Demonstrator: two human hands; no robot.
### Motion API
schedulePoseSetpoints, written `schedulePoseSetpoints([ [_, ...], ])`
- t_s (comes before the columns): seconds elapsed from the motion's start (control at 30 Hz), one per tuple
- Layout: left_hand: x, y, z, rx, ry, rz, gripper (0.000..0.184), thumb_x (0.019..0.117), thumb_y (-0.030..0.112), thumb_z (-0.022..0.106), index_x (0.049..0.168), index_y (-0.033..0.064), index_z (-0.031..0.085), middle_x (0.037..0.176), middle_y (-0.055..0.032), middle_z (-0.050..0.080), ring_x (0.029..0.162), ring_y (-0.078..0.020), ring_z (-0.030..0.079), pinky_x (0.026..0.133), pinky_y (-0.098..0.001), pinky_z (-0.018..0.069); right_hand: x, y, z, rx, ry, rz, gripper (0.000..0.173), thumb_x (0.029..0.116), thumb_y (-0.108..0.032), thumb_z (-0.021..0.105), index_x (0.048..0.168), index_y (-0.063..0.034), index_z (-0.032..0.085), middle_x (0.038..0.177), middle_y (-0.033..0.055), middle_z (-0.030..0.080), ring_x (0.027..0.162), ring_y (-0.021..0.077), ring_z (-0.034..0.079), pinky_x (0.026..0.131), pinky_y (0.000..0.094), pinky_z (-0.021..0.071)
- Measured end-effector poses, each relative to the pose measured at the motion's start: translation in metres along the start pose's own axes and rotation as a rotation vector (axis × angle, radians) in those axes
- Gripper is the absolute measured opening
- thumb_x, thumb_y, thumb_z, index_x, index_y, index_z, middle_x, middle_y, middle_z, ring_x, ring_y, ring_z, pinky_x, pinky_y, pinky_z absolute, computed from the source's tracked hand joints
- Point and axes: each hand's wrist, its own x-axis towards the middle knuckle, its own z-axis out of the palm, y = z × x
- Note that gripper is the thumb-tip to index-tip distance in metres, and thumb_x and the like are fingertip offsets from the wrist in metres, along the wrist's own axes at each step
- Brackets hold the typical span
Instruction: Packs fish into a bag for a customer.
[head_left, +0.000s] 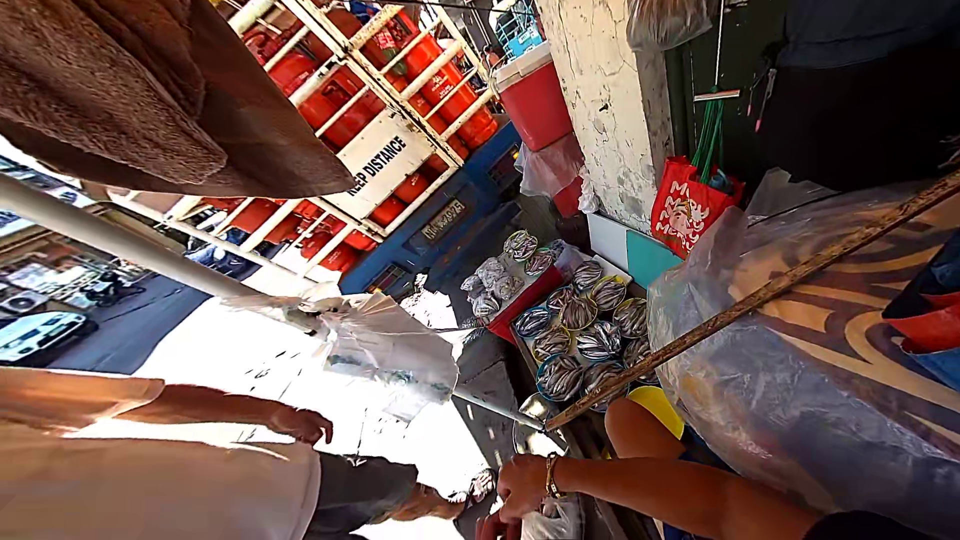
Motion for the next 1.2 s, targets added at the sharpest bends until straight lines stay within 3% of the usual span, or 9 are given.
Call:
schedulePoseSetpoints([
  [0.17, 0.013, 0.012, 0.004, -0.143, -0.021, -0.027, 0.011, 0.0934, 0.007, 0.060, 0.098, -0.0004, 0.066, 0.081, 0.0006, 0.067, 0.065, -0.0049, 0.061, 0.062, -0.0240, 0.0550, -0.007, 0.014, -0.006, 0.061, 0.042, -0.065, 0.031, 0.0997, -0.017, 0.063, 0.102, 0.0132, 0.068, 0.099, 0.0297, 0.067, 0.095, 0.0417, 0.065, 0.089, 0.0595, 0.0487],
  [0.23, 0.013, 0.021, 0.006, -0.204, 0.011, -0.075, 0.006, 0.0944, 0.004, 0.058, 0.095, 0.0013, 0.063, 0.075, 0.0028, 0.064, 0.060, -0.0045, 0.059, 0.059, -0.0228, 0.0530, -0.016, 0.022, 0.001, 0.206, 0.069, -0.045, 0.032, 0.1018, -0.020, 0.064, 0.113, 0.0096, 0.064, 0.086, 0.0200, 0.065, 0.070, 0.0265, 0.061, 0.071, 0.0433, 0.0520],
  [0.4, 0.011, 0.039, 0.014, -0.198, 0.119, -0.078, 0.005, 0.0933, 0.003, 0.059, 0.094, 0.0000, 0.062, 0.076, 0.0019, 0.063, 0.061, -0.0030, 0.057, 0.057, -0.0207, 0.0504, -0.030, 0.059, 0.033, 0.311, 0.016, 0.080, 0.091, 0.0882, -0.038, 0.082, 0.159, -0.0120, 0.030, 0.093, 0.0201, 0.065, 0.067, 0.0273, 0.061, 0.068, 0.0468, 0.0547],
  [0.53, 0.022, 0.060, 0.024, 0.026, 0.009, 0.017, 0.013, 0.0955, 0.007, 0.061, 0.095, -0.0052, 0.065, 0.083, -0.0053, 0.064, 0.074, -0.0075, 0.062, 0.072, -0.0264, 0.0551, -0.019, 0.057, 0.068, 0.264, 0.247, -0.011, 0.055, 0.1004, -0.034, 0.064, 0.135, 0.0077, 0.059, 0.117, 0.0295, 0.068, 0.109, 0.0402, 0.067, 0.102, 0.0569, 0.0493],
  [0.7, 0.058, 0.090, 0.005, 0.323, -0.202, 0.164, 0.017, 0.0926, 0.009, 0.064, 0.100, -0.0056, 0.070, 0.097, -0.0168, 0.068, 0.084, -0.0242, 0.065, 0.075, -0.0390, 0.0540, -0.001, 0.048, 0.070, 0.212, 0.592, -0.093, 0.041, 0.1058, -0.021, 0.048, 0.118, 0.0129, 0.068, 0.113, 0.0292, 0.071, 0.115, 0.0395, 0.067, 0.107, 0.0512, 0.0476],
  [0.8, 0.105, 0.121, -0.008, 0.242, -0.170, 0.135, 0.033, 0.0948, 0.006, 0.058, 0.124, -0.0078, 0.061, 0.117, -0.0186, 0.068, 0.090, -0.0198, 0.066, 0.075, -0.0351, 0.0548, 0.005, 0.047, 0.050, 0.166, 0.510, -0.009, 0.042, 0.1084, -0.023, 0.046, 0.120, 0.0113, 0.067, 0.112, 0.0295, 0.070, 0.114, 0.0409, 0.066, 0.107, 0.0532, 0.0460],
  [0.97, 0.216, 0.142, 0.007, 0.043, 0.252, -0.004, 0.040, 0.1024, 0.036, 0.063, 0.121, 0.0005, 0.063, 0.094, -0.0122, 0.067, 0.063, -0.0149, 0.058, 0.056, -0.0323, 0.0507, 0.007, 0.044, 0.042, 0.213, 0.526, 0.008, 0.042, 0.1096, -0.024, 0.044, 0.121, 0.0092, 0.067, 0.110, 0.0273, 0.071, 0.110, 0.0385, 0.068, 0.102, 0.0525, 0.0495],
  [1.1, 0.283, 0.163, 0.021, 0.135, 0.383, -0.182, 0.072, 0.0929, 0.057, 0.069, 0.127, -0.0055, 0.056, 0.096, -0.0200, 0.066, 0.073, -0.0270, 0.064, 0.067, -0.0462, 0.0549, 0.008, 0.043, 0.040, 0.396, 0.703, -0.002, 0.041, 0.1088, -0.023, 0.046, 0.103, 0.0098, 0.069, 0.085, 0.0194, 0.067, 0.083, 0.0282, 0.065, 0.083, 0.0458, 0.0523],
  [1.2, 0.299, 0.161, 0.017, 0.224, 0.412, -0.241, 0.055, 0.1030, 0.044, 0.059, 0.119, -0.0090, 0.061, 0.098, -0.0244, 0.067, 0.081, -0.0339, 0.066, 0.076, -0.0517, 0.0546, 0.008, 0.042, 0.041, 0.488, 0.761, -0.011, 0.041, 0.1086, -0.024, 0.046, 0.091, 0.0065, 0.066, 0.073, 0.0088, 0.058, 0.071, 0.0167, 0.057, 0.072, 0.0366, 0.0490],
])
